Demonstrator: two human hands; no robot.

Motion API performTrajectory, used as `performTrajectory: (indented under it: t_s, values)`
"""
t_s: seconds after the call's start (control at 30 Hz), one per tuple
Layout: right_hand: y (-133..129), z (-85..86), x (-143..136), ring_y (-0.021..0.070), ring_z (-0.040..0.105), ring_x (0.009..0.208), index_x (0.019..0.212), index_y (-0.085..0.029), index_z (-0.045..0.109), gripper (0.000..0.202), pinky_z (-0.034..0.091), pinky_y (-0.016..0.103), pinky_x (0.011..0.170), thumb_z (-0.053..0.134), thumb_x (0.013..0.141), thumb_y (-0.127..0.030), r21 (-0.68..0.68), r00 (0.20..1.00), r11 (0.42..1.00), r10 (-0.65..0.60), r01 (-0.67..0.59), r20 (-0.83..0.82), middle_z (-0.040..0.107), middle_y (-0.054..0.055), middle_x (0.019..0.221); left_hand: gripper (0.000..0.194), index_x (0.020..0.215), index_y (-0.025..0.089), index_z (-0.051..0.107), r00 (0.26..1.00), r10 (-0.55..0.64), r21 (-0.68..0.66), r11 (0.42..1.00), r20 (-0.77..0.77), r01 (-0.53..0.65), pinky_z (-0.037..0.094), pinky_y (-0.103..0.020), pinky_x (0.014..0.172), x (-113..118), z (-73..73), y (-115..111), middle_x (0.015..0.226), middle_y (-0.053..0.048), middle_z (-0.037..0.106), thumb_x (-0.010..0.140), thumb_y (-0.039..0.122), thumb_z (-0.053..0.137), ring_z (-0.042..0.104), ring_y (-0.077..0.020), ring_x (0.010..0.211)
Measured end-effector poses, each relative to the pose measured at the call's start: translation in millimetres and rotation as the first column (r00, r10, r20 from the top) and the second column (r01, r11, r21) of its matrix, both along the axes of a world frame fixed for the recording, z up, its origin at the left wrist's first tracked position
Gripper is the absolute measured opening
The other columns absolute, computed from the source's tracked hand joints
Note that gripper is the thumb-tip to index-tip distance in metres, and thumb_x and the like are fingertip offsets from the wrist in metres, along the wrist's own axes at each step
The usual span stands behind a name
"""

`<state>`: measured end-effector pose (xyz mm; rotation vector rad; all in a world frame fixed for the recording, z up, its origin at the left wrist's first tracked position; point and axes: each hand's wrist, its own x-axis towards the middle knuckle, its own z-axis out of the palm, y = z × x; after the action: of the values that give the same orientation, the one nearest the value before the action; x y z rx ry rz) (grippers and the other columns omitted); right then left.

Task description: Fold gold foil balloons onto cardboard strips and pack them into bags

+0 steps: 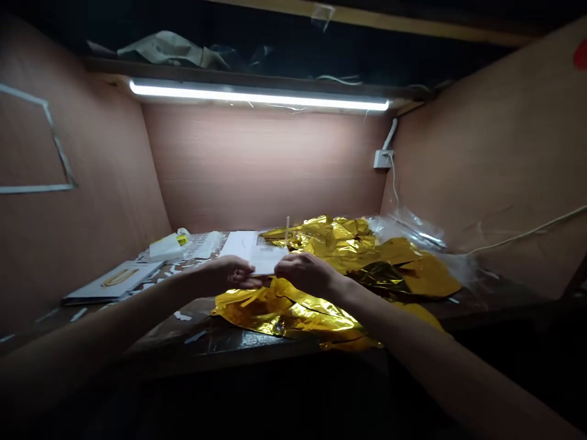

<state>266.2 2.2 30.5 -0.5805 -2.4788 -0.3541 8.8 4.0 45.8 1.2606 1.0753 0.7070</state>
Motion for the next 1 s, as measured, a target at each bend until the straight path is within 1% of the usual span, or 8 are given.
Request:
performTrajectory:
  t_s: [0.07, 0.1, 0.2, 0.27, 0.43, 0.63, 0.83, 1.0]
  values:
    - [1.0, -3.3, 0.5, 0.0122, 0.064, 0.065, 0.086, -0.019, 0.075, 0.024, 0.048, 0.025, 0.065, 0.056, 0.097, -0.013, -0.120, 0.997, 0.991, 0.065, -0.059, 0.041, 0.073, 0.002, 0.079, 0.035, 0.075, 0.011, 0.070, 0.912, 0.113, 0.233, 0.972, -0.394, -0.020, 0.056, -0.031, 0.059, -4.8, -1.2, -12.7, 0.066, -0.011, 0.070, 0.089, 0.043, 0.068, 0.068, -0.0218, 0.060]
    - [0.5, -4.9, 0.4, 0.0119, 0.063, 0.064, 0.083, -0.020, 0.076, 0.023, 0.046, 0.025, 0.065, 0.057, 0.095, -0.012, -0.174, 0.994, 0.981, 0.095, -0.084, 0.057, 0.073, 0.001, 0.077, 0.044, 0.070, 0.013, 0.070, 0.825, 0.218, 0.423, 0.906, -0.521, 0.028, 0.054, -0.032, 0.059, -5.9, -2.5, -20.0, 0.063, -0.010, 0.068, 0.088, 0.053, 0.068, 0.066, -0.0219, 0.059]
    - [-1.2, -9.2, -1.7, 0.0112, 0.060, 0.061, 0.076, -0.021, 0.078, 0.019, 0.043, 0.024, 0.064, 0.066, 0.084, -0.009, -0.276, 0.990, 0.958, 0.108, -0.080, 0.088, 0.072, -0.001, 0.069, 0.038, 0.081, 0.019, 0.079, 0.726, 0.367, 0.770, 0.535, -0.582, 0.347, 0.053, -0.034, 0.083, -1.8, -10.2, -38.5, 0.090, -0.011, 0.076, 0.079, 0.057, 0.078, 0.070, -0.0254, 0.086]
    - [0.1, -11.3, -3.1, 0.0106, 0.057, 0.058, 0.074, -0.022, 0.079, 0.018, 0.041, 0.023, 0.061, 0.069, 0.078, -0.007, -0.310, 0.990, 0.949, 0.099, -0.064, 0.097, 0.071, -0.001, 0.065, 0.029, 0.094, 0.024, 0.081, 0.735, 0.272, 0.765, 0.416, -0.621, 0.492, 0.048, -0.033, 0.097, 5.2, -18.8, -42.8, 0.108, -0.009, 0.077, 0.079, 0.049, 0.081, 0.069, -0.0255, 0.103]
    - [14.0, -13.1, 2.3, 0.0106, 0.061, 0.061, 0.078, -0.020, 0.080, 0.010, 0.043, 0.021, 0.059, 0.077, 0.072, -0.013, -0.476, 0.997, 0.876, 0.068, -0.074, -0.030, 0.072, -0.001, 0.068, 0.017, 0.088, 0.021, 0.082, 0.696, 0.220, 0.686, 0.519, -0.683, 0.509, 0.049, -0.026, 0.075, 17.6, -31.9, -27.6, 0.085, -0.005, 0.079, 0.091, 0.030, 0.068, 0.070, -0.0173, 0.074]
    - [29.4, -23.0, 20.1, 0.0143, 0.065, 0.063, 0.076, -0.017, 0.076, 0.013, 0.051, 0.024, 0.060, 0.077, 0.072, -0.029, -0.724, 0.979, 0.671, 0.010, -0.157, -0.203, 0.073, 0.002, 0.072, 0.014, 0.084, 0.015, 0.081, 0.747, 0.131, 0.619, 0.660, -0.652, 0.425, 0.049, -0.022, 0.065, 18.3, -25.6, -19.3, 0.078, -0.006, 0.078, 0.078, 0.027, 0.080, 0.068, -0.0156, 0.069]
    - [44.0, -33.5, 26.1, 0.0224, 0.073, 0.081, 0.069, -0.021, 0.082, 0.010, 0.057, 0.032, 0.077, 0.075, 0.072, -0.028, -0.661, 0.994, 0.746, 0.004, -0.076, -0.109, 0.079, 0.008, 0.095, 0.022, 0.095, 0.016, 0.083, 0.848, 0.021, 0.585, 0.733, -0.529, 0.347, 0.057, -0.031, 0.088, 5.1, -36.9, -0.3, 0.115, -0.013, 0.077, 0.073, 0.016, 0.084, 0.072, -0.0212, 0.101]
    - [52.7, -43.0, 29.5, 0.0250, 0.075, 0.079, 0.067, -0.024, 0.082, 0.008, 0.062, 0.034, 0.074, 0.080, 0.068, -0.031, -0.705, 0.991, 0.707, -0.055, -0.048, -0.123, 0.079, 0.010, 0.099, 0.028, 0.089, 0.019, 0.084, 0.797, -0.139, 0.495, 0.717, -0.588, 0.490, 0.051, -0.037, 0.105, -10.9, -33.1, 11.0, 0.134, -0.011, 0.069, 0.076, -0.001, 0.070, 0.066, -0.0232, 0.123]
